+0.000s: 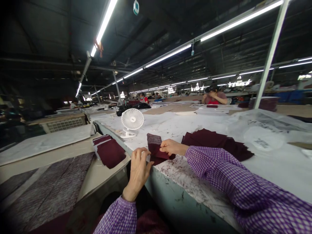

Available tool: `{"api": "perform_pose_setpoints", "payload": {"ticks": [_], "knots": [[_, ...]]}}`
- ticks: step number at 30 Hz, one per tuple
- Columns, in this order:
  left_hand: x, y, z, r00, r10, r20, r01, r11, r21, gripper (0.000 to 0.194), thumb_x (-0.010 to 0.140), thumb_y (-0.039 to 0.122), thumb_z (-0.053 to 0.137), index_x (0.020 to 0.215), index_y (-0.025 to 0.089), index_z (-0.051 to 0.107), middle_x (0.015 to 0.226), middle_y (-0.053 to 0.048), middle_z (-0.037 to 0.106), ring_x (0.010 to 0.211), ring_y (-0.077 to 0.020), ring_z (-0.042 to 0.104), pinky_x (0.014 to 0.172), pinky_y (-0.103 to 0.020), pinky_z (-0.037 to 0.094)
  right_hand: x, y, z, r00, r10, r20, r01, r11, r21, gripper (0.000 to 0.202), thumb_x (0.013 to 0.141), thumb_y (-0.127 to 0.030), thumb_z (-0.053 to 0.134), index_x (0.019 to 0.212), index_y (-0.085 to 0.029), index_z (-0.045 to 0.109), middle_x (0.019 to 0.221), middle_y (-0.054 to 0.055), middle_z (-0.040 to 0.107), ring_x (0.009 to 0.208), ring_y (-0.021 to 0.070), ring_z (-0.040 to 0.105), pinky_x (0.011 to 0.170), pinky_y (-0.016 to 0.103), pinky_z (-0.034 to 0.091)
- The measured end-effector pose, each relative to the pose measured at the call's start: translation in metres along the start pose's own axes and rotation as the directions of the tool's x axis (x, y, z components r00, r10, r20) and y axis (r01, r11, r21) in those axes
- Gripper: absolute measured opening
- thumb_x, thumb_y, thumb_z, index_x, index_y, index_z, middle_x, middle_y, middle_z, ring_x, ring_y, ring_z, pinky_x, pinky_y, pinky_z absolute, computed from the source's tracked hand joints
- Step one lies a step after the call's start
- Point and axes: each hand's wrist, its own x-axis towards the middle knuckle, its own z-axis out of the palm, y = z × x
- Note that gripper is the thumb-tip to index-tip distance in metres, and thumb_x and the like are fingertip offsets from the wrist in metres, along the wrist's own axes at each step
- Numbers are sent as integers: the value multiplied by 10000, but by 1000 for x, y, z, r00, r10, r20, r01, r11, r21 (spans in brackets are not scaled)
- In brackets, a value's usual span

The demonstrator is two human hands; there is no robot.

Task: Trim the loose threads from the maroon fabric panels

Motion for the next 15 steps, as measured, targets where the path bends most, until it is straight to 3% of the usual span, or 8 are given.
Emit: {"api": "perform_pose_setpoints", "payload": {"ticks": [3, 6, 12, 15], "knots": [[6, 1, -4, 988, 104, 117, -109, 994, 31, 217, 807, 78, 506, 969, 191, 598, 1099, -64, 579, 1024, -259, 450, 905, -451, 364, 0, -3, 3, 992, -15, -126, -8, 985, -175, 89, 796, -219, 503, 765, -138, 525, 607, -20, 507, 557, 87, 486, 519, 201, 400], [7, -2, -4, 978, 69, 195, -81, 995, 52, 180, 829, 130, 512, 900, 226, 645, 1022, -41, 616, 955, -246, 478, 884, -476, 352, 2, -7, 2, 969, -71, -236, -4, 953, -302, 72, 784, -185, 503, 736, -147, 542, 618, -13, 506, 580, 97, 453, 545, 222, 347], [5, -7, -3, 985, -63, 161, 45, 993, 114, 117, 795, 259, 609, 860, 252, 706, 1159, -90, 517, 1033, -300, 440, 812, -468, 382, 10, -10, -16, 902, -134, -410, -38, 922, -385, 100, 829, -230, 465, 783, -163, 522, 782, 40, 553, 733, 152, 458, 657, 280, 315], [5, -6, -5, 986, -60, 157, 43, 993, 106, 105, 784, 276, 629, 845, 249, 709, 1175, -95, 507, 1055, -311, 433, 820, -475, 383, 11, -6, -26, 869, -147, -472, -54, 921, -386, 143, 851, -270, 430, 814, -162, 517, 812, 52, 559, 745, 161, 466, 658, 283, 319]]}}
